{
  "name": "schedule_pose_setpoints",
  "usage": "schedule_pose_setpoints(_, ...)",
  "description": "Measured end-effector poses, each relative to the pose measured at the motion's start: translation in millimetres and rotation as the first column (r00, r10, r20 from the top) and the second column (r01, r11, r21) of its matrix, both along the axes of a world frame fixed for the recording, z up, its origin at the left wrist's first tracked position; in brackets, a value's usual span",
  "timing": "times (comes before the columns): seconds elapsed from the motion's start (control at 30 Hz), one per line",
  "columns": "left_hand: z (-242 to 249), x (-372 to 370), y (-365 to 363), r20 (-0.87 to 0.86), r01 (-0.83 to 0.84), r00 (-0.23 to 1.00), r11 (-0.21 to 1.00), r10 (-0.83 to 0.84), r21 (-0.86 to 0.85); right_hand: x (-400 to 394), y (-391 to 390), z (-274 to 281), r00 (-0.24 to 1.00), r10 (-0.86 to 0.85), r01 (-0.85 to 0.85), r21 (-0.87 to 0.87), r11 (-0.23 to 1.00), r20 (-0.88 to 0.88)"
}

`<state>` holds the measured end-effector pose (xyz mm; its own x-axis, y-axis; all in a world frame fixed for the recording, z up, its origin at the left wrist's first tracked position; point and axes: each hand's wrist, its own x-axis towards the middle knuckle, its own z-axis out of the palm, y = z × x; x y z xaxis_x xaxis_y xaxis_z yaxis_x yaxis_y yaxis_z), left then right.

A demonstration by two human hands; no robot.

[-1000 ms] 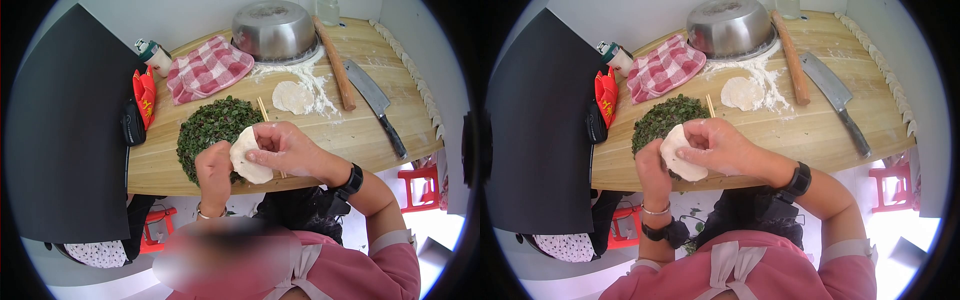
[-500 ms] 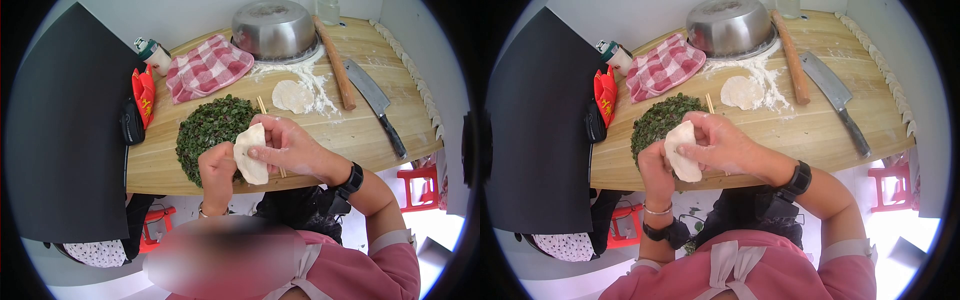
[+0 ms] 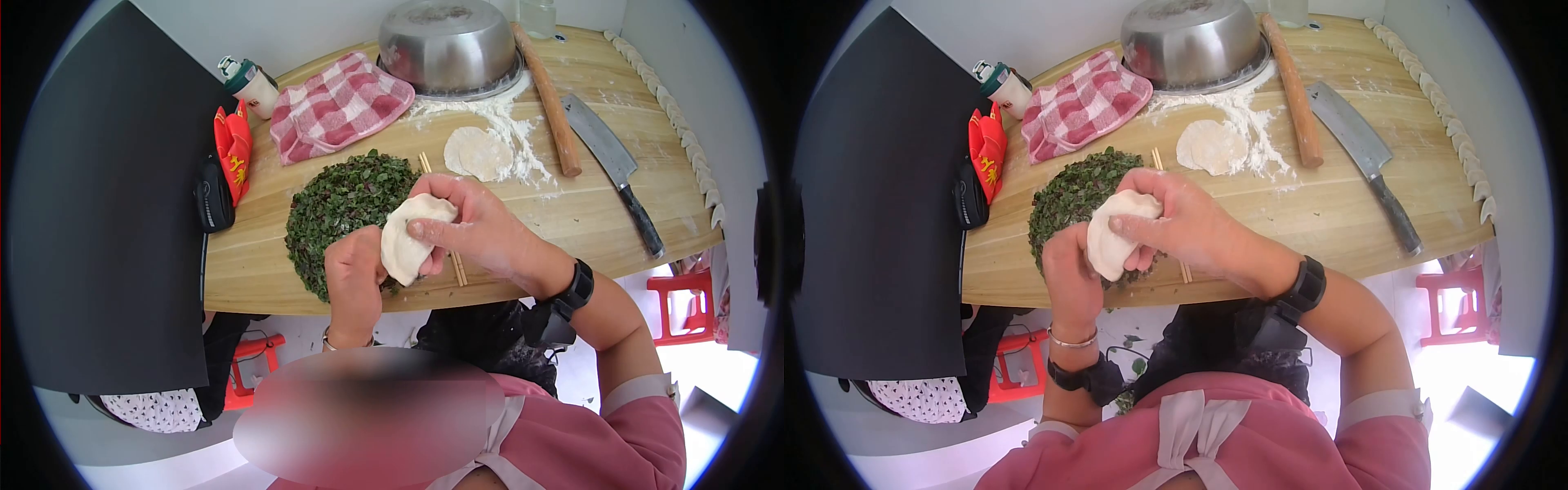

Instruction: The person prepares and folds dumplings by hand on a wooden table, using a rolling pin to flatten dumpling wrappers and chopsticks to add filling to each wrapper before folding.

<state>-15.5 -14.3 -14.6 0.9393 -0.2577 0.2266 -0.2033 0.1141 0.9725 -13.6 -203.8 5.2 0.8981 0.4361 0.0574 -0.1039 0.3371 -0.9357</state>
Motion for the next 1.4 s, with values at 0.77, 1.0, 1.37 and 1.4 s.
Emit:
schedule_pose_setpoints(0.77,4.5,-4.9,-3.5,0.111,-0.059,0.992,0.996,0.052,0.066,-4.2,7.4,0.8,0.890,-0.221,0.331,-0.230,0.915,0.399)
schedule_pose_setpoints(1.0,7.5,-7.3,-1.9,-0.039,-0.093,0.995,0.996,0.093,-0.004,-5.2,7.6,-6.2,0.580,-0.119,0.649,-0.369,0.665,0.806)
schedule_pose_setpoints(1.37,12.3,-13.7,-13.2,0.177,-0.231,0.965,0.944,0.192,0.237,-6.2,12.1,-2.0,0.681,-0.232,0.558,-0.286,0.779,0.695)
schedule_pose_setpoints(1.4,11.6,-15.1,-16.1,0.231,-0.283,0.946,0.927,0.227,0.248,-6.2,11.6,-2.6,0.667,-0.200,0.572,-0.323,0.754,0.717)
